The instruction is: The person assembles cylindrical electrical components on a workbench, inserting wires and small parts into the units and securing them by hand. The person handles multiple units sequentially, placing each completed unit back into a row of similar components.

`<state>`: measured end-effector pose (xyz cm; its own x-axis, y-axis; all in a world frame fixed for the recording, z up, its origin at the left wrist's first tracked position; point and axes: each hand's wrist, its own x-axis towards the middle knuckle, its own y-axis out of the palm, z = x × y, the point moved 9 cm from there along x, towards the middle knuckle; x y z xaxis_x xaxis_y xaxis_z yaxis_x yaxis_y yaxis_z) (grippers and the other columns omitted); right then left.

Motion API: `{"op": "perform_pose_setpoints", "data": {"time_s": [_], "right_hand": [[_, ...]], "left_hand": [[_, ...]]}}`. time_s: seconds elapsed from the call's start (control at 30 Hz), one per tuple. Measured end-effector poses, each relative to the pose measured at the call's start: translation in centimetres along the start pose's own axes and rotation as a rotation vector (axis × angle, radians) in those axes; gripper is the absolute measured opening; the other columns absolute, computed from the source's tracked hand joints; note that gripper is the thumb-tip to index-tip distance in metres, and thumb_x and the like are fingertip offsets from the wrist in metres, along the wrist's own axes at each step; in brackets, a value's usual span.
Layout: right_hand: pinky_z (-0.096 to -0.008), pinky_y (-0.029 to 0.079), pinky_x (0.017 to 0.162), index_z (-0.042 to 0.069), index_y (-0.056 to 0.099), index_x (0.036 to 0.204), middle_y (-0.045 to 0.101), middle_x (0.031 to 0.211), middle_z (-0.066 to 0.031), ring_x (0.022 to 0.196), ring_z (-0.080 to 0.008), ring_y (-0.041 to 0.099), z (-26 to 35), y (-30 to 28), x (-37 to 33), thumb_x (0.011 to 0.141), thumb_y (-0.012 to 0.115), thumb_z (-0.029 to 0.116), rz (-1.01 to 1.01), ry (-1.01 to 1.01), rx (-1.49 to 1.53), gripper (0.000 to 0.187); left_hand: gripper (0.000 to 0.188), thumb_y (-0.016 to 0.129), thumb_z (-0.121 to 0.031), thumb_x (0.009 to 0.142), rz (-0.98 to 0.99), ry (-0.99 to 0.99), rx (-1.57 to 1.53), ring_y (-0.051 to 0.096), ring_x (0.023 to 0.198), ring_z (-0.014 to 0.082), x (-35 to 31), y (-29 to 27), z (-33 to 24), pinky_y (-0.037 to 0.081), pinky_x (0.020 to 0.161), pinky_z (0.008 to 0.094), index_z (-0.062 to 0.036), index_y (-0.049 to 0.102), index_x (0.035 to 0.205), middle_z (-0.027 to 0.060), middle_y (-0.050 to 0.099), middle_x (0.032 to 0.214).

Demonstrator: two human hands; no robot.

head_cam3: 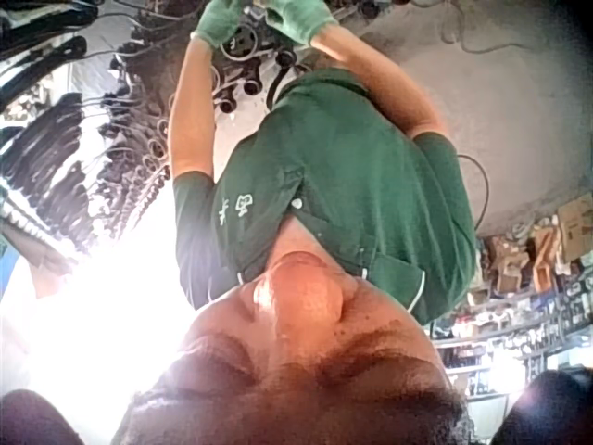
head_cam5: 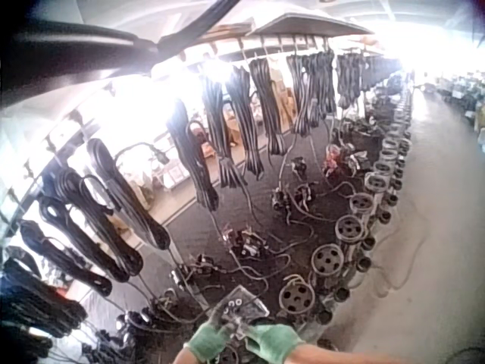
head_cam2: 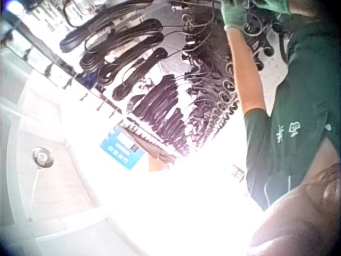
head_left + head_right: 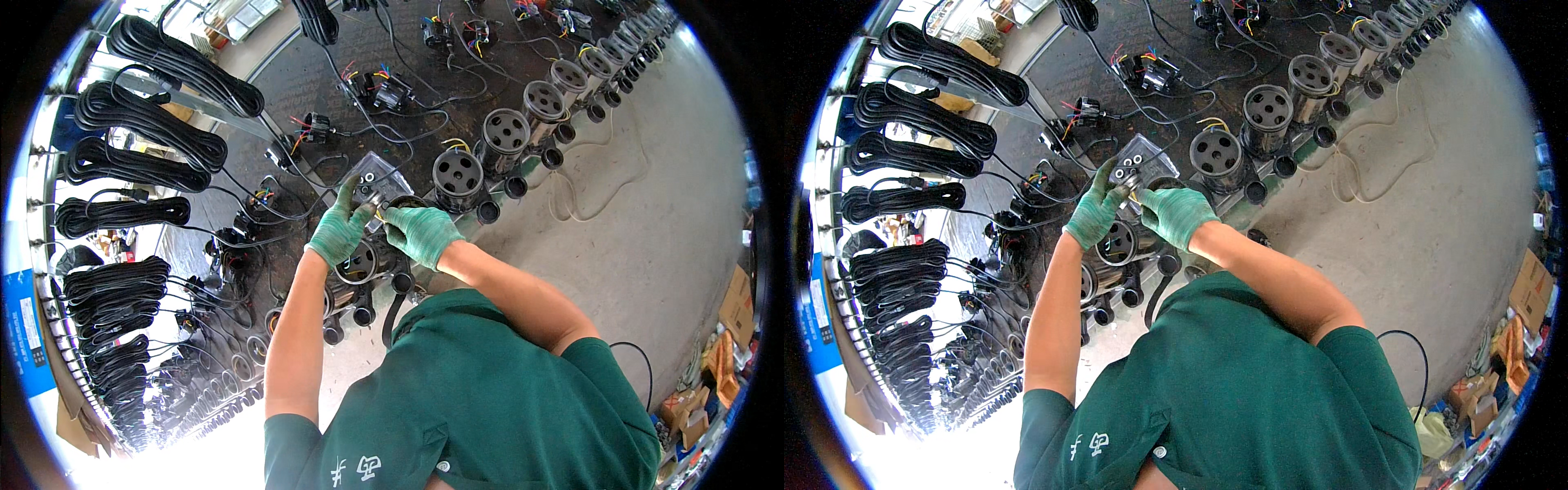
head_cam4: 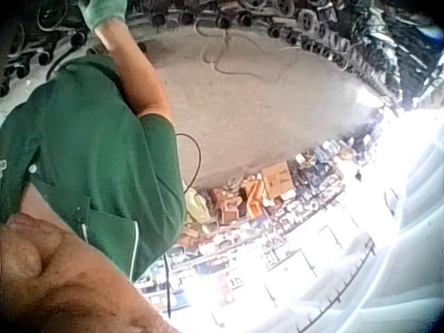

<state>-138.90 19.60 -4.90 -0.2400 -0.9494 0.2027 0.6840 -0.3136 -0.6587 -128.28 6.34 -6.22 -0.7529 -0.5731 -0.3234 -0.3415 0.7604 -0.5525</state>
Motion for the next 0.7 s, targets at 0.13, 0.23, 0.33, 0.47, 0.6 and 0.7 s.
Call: {"op": "perform_pose_setpoints", "data": {"time_s": [0.13,0.23,0.33,0.47,0.6,0.7], "right_hand": [[-0.0526,0.056,0.067,0.014,0.072,0.116,0.074,0.089,-0.017,0.077,-0.0416,0.072,-0.3,-0.2,0.2,0.098,0.071,0.025,0.028,0.059,0.0,0.021],[-0.0529,0.056,0.067,0.013,0.071,0.113,0.074,0.089,-0.0171,0.078,-0.042,0.072,-0.6,-0.3,0.4,0.099,0.069,0.026,0.024,0.083,-0.016,0.02],[-0.0535,0.056,0.068,0.011,0.071,0.111,0.074,0.089,-0.0178,0.079,-0.0427,0.072,-0.8,-0.2,0.4,0.1,0.068,0.027,0.02,0.1,-0.018,0.02],[-0.0553,0.057,0.077,0.011,0.07,0.114,0.076,0.095,-0.0186,0.089,-0.043,0.073,-2.0,0.8,0.4,0.101,0.066,0.035,0.129,0.222,-0.008,0.027],[-0.0558,0.057,0.082,0.008,0.071,0.113,0.076,0.098,-0.0216,0.095,-0.0442,0.073,-3.2,1.3,-0.7,0.1,0.068,0.038,0.247,0.331,0.047,0.033],[-0.0542,0.056,0.082,0.005,0.072,0.109,0.075,0.097,-0.0241,0.096,-0.0457,0.072,-4.4,1.7,-1.7,0.097,0.073,0.036,0.16,0.316,0.14,0.033]], "left_hand": [[0.08,0.066,-0.031,0.105,0.034,-0.02,0.027,0.067,0.091,0.0234,0.0,0.1,0.0,0.054,0.089,0.038,-0.016,0.024,0.17,0.0167,0.073,0.105],[0.081,0.067,-0.032,0.105,0.072,-0.021,0.019,0.067,0.089,0.0222,-0.5,0.3,-1.4,0.055,0.087,0.0381,-0.0166,0.023,0.171,0.0173,0.073,0.106],[0.082,0.068,-0.029,0.104,0.105,-0.009,0.017,0.068,0.097,0.0238,-0.6,0.5,-1.7,0.054,0.093,0.0367,-0.014,0.022,0.171,0.0167,0.073,0.112],[0.093,0.078,-0.026,0.097,0.117,0.054,-0.08,0.065,0.117,0.0263,-0.5,1.2,-1.7,0.051,0.106,0.0355,-0.0091,0.023,0.169,0.018,0.068,0.129],[0.108,0.09,-0.024,0.081,0.187,0.147,-0.22,0.059,0.133,0.0293,0.1,2.4,-0.5,0.049,0.112,0.0382,-0.0075,0.027,0.167,0.0214,0.056,0.147],[0.113,0.093,-0.018,0.073,0.141,0.243,0.093,0.057,0.134,0.0299,-0.2,2.2,-4.2,0.049,0.115,0.0407,-0.0079,0.031,0.166,0.0192,0.054,0.146]]}}
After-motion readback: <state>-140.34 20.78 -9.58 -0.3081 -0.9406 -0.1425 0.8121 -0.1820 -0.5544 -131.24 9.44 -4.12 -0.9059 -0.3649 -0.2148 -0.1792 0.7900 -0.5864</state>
